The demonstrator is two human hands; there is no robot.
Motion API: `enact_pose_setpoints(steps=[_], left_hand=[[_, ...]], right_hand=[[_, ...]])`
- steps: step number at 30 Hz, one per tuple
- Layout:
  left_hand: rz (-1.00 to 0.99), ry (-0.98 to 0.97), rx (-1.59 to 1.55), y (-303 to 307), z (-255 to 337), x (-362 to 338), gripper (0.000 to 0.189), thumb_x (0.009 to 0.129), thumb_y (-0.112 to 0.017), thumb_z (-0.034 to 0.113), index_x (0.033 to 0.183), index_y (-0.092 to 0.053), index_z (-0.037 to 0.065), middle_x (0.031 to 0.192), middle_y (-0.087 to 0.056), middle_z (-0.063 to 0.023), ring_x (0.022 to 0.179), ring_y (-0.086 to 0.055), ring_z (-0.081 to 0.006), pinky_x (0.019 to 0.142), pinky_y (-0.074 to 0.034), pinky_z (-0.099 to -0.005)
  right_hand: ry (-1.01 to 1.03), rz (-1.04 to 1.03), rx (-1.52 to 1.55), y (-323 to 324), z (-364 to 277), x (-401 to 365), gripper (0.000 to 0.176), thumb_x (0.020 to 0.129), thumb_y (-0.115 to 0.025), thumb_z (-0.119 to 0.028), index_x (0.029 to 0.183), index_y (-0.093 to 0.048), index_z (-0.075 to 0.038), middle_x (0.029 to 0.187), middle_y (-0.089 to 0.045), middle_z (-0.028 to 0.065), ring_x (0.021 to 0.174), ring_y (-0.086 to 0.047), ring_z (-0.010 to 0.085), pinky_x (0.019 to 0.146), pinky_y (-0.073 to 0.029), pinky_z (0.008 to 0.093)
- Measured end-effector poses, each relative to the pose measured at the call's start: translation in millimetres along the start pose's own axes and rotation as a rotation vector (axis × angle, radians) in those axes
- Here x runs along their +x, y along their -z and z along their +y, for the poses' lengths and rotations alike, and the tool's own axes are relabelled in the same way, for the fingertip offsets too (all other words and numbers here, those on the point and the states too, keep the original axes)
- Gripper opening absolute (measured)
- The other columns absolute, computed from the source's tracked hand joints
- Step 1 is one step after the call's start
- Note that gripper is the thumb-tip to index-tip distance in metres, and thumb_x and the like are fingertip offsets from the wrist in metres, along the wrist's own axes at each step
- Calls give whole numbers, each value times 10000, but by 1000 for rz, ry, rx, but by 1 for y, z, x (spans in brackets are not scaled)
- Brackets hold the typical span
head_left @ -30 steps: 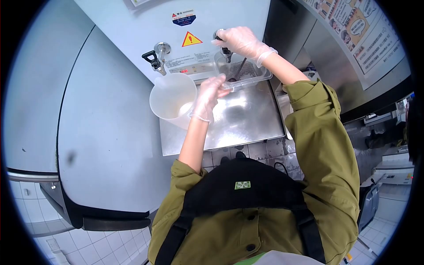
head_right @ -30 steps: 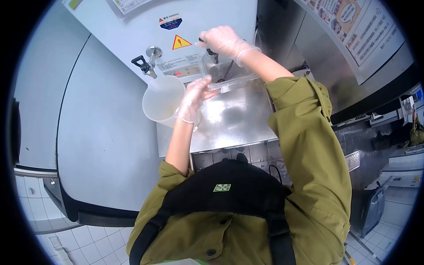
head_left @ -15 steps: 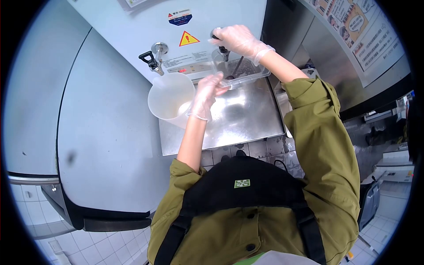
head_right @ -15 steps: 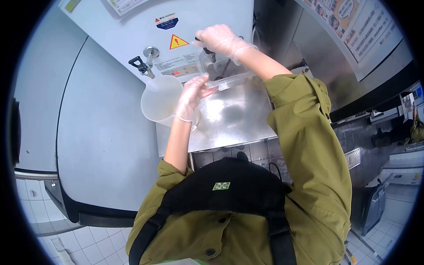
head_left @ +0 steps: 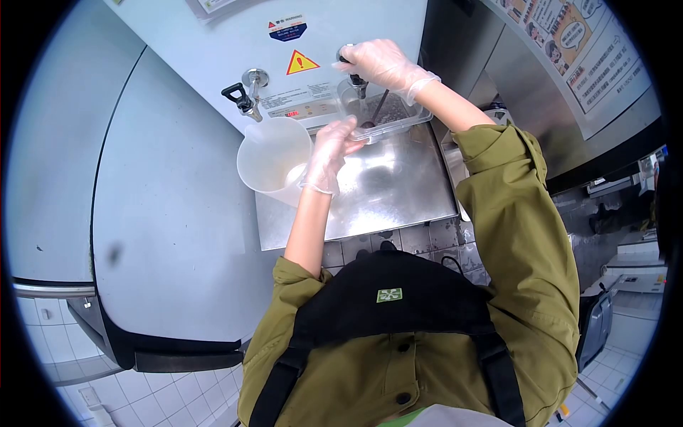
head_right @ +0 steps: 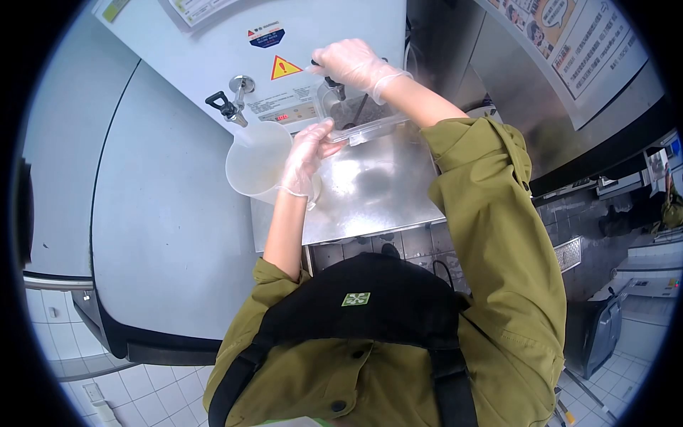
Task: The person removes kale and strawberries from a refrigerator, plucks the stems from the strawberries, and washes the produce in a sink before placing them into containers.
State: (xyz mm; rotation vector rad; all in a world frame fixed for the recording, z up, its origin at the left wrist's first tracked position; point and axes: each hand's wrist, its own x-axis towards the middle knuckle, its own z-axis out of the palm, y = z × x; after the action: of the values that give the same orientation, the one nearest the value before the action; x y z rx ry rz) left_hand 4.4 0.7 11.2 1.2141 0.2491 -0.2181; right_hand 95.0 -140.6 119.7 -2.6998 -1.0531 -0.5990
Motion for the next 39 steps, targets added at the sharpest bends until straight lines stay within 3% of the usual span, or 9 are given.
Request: enact_pose_setpoints(steps=[29,38,39], left_hand=[[-3,7,7,4,-5,2,199,817,-642,170,810,-505,25,714,-494,-33,707,-643,-248,690,-570,-305],[-11,2,39,3,-4,-5,214,827,-632,175,847,-491,15,710,-494,-31,698,-639,-231,682,-567,-293],[-13,6,43,4,-5,-7,211,829,-629,175,846,-490,17,707,-490,-28,694,-635,-222,687,-567,-293]], right_hand=[[21,46,-18,1,0,-1,255,850,-552,-315,822,-627,-73,705,-634,139,668,-630,291,603,-504,367],[-76,-110,-74,8,9,9,374,832,-540,-448,894,-605,-84,773,-639,127,773,-623,301,677,-495,391],[-119,-23,0,8,9,5,392,829,-542,-458,908,-593,-78,787,-637,129,783,-621,299,677,-493,387]])
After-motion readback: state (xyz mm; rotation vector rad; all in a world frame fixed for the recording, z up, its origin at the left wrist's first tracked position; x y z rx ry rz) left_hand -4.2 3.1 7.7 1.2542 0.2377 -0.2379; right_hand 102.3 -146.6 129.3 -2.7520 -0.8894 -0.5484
